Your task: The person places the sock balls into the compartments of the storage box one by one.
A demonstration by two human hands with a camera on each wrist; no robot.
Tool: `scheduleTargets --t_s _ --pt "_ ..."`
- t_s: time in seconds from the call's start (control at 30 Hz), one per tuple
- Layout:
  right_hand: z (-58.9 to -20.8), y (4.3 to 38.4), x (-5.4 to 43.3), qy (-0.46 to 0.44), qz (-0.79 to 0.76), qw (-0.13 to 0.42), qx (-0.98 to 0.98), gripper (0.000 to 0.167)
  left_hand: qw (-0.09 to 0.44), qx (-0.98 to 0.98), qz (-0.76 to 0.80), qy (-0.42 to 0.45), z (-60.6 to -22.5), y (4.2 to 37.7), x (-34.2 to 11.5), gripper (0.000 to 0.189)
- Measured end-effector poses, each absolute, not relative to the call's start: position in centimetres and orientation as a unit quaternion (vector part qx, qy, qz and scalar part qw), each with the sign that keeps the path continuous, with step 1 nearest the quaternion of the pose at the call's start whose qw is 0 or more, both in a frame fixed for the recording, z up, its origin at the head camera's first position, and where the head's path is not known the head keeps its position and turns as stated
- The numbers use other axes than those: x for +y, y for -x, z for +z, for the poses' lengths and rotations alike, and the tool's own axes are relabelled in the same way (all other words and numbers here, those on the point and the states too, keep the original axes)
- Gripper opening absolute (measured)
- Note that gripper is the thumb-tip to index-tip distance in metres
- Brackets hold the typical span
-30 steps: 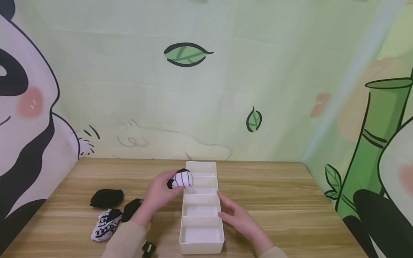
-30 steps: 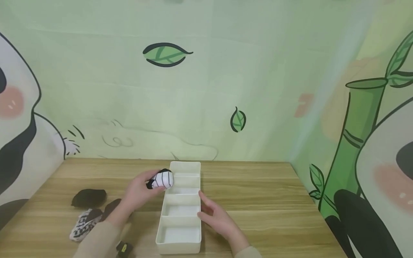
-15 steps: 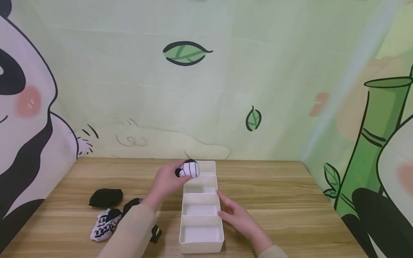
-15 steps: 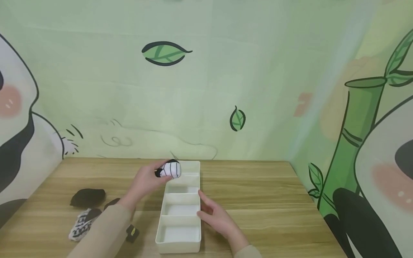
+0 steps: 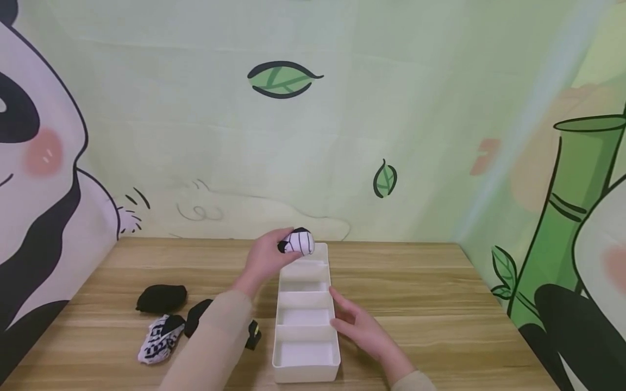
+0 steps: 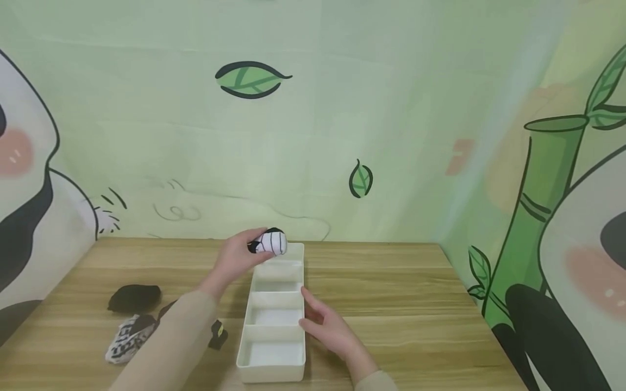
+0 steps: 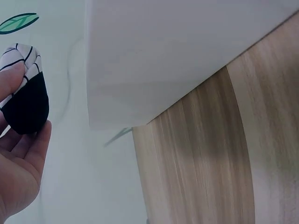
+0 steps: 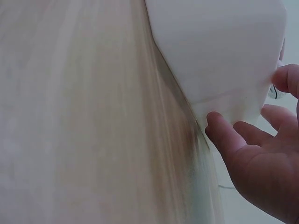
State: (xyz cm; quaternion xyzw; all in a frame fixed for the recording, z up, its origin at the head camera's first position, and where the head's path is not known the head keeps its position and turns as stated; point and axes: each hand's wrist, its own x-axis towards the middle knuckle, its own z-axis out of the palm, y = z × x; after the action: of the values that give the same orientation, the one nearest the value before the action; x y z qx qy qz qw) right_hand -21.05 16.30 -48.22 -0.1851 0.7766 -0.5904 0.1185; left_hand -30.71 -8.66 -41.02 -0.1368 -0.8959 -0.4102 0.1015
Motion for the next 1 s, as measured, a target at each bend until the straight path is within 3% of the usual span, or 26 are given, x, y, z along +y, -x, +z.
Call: scheduleTargets --t_s 1.0 --pt "-48.5 21.1 16.3 0.182 -0.583 0.108 0.784 0.067 0.085 -0.919 -0.362 0.127 -42.8 32.8 -8.3 0.059"
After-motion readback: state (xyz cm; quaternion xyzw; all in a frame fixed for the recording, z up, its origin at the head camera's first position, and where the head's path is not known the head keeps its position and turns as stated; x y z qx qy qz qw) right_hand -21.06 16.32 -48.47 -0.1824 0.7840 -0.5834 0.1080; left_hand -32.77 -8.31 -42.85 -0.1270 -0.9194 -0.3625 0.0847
